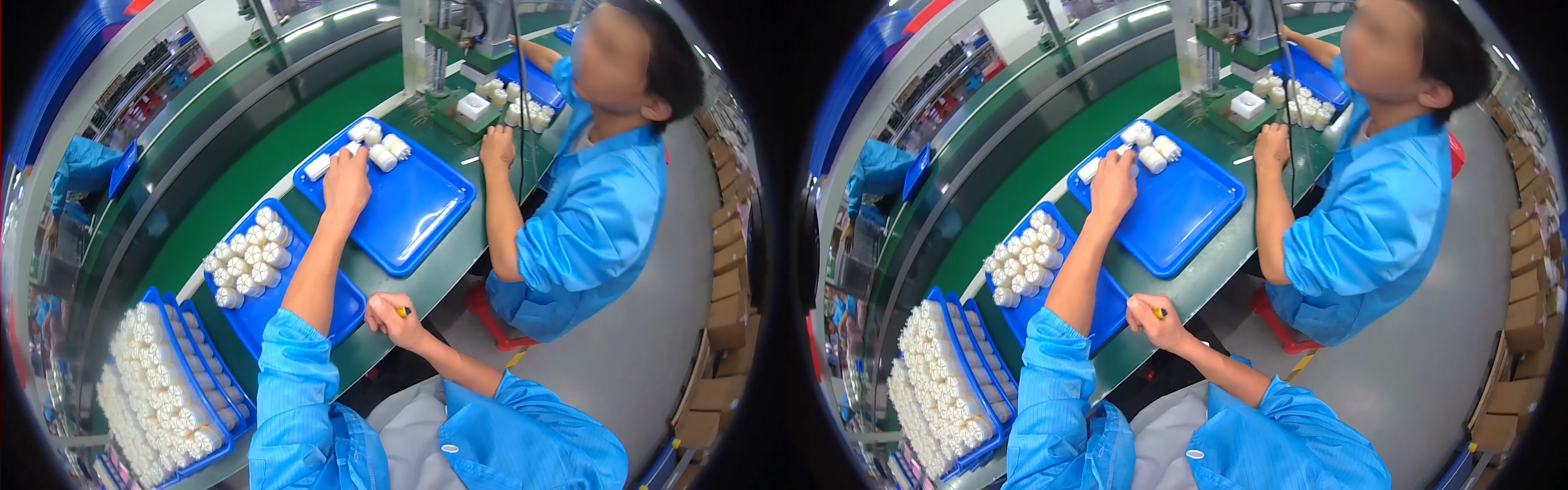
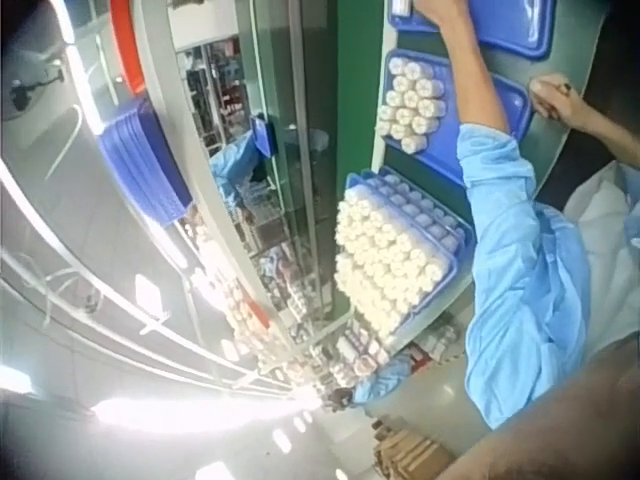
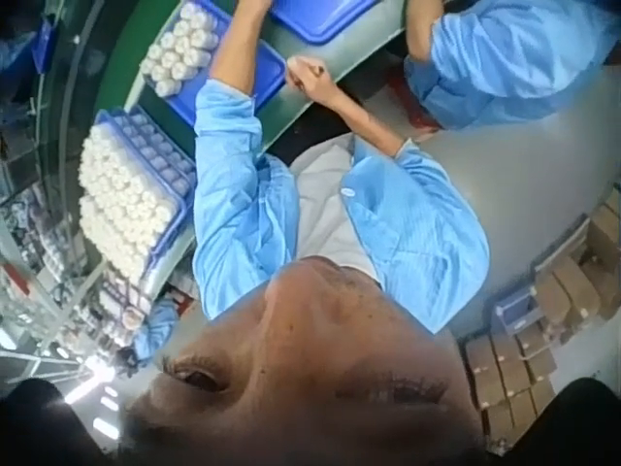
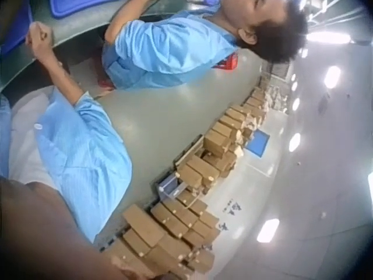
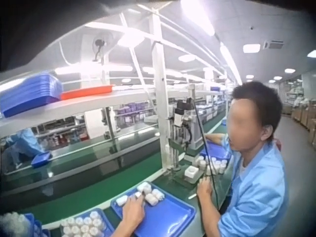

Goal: The person assembles small white plastic cylindrical components using a specialized hand tool, working on a factory production line.

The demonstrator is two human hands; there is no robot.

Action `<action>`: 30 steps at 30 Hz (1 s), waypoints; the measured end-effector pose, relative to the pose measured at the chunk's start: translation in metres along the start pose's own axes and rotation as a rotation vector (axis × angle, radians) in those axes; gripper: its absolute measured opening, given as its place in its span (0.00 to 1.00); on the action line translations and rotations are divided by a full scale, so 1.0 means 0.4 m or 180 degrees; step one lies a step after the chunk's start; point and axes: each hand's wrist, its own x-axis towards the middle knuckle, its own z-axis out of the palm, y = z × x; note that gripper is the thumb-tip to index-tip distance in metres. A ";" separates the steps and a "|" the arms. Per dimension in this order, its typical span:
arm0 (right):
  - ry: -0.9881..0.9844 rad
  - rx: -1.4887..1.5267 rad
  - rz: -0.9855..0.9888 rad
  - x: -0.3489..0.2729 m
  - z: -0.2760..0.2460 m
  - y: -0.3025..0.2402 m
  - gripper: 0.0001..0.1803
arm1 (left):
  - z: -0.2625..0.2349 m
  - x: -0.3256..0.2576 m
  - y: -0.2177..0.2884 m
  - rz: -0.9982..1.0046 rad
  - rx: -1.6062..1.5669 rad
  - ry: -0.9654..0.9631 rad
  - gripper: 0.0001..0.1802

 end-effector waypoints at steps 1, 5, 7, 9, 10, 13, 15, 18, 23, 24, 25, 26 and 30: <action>-0.0082 0.0004 0.0006 0.001 0.000 0.001 0.26 | 0.006 -0.010 -0.006 -0.0086 -0.0093 0.0000 0.32; -0.0033 0.0056 -0.0010 -0.002 -0.007 -0.004 0.26 | -0.043 -0.070 0.008 -0.0889 -0.1206 0.0229 0.27; 0.0030 0.0071 -0.0039 -0.005 -0.011 -0.003 0.26 | -0.106 -0.106 0.036 -0.2240 -0.5210 -0.0223 0.20; -0.0004 0.0106 -0.0059 0.002 -0.017 0.004 0.26 | -0.178 -0.180 0.061 -0.2100 -0.6277 -0.0148 0.16; 0.0018 0.0081 -0.0046 0.005 -0.022 0.012 0.26 | -0.200 -0.216 0.062 -0.2121 -0.6479 -0.0139 0.18; 0.0053 0.0077 -0.0087 0.004 -0.011 0.028 0.27 | -0.268 -0.311 0.082 -0.2086 -0.6851 0.0099 0.23; 0.0156 0.0079 -0.0130 0.007 -0.008 0.021 0.28 | -0.294 -0.357 0.087 -0.2039 -0.6878 0.0255 0.26; 0.0147 0.0061 -0.0133 0.009 -0.007 0.023 0.27 | -0.327 -0.417 0.097 -0.1759 -0.6785 0.0340 0.31; 0.0176 -0.0005 -0.0182 0.008 -0.005 0.032 0.27 | -0.370 -0.480 0.108 -0.1753 -0.6586 0.0428 0.32; 0.0198 -0.0017 -0.0160 0.007 -0.006 0.037 0.26 | -0.377 -0.490 0.110 -0.1730 -0.6537 0.0429 0.32; 0.0179 -0.0028 -0.0144 0.007 -0.004 0.037 0.26 | -0.383 -0.498 0.111 -0.1708 -0.6488 0.0428 0.32; 0.0193 -0.0011 -0.0168 0.007 -0.003 0.036 0.26 | -0.388 -0.504 0.111 -0.1719 -0.6498 0.0450 0.32; 0.0228 0.0023 -0.0181 0.004 -0.002 0.039 0.25 | -0.412 -0.520 0.127 -0.1745 -0.6903 0.0494 0.28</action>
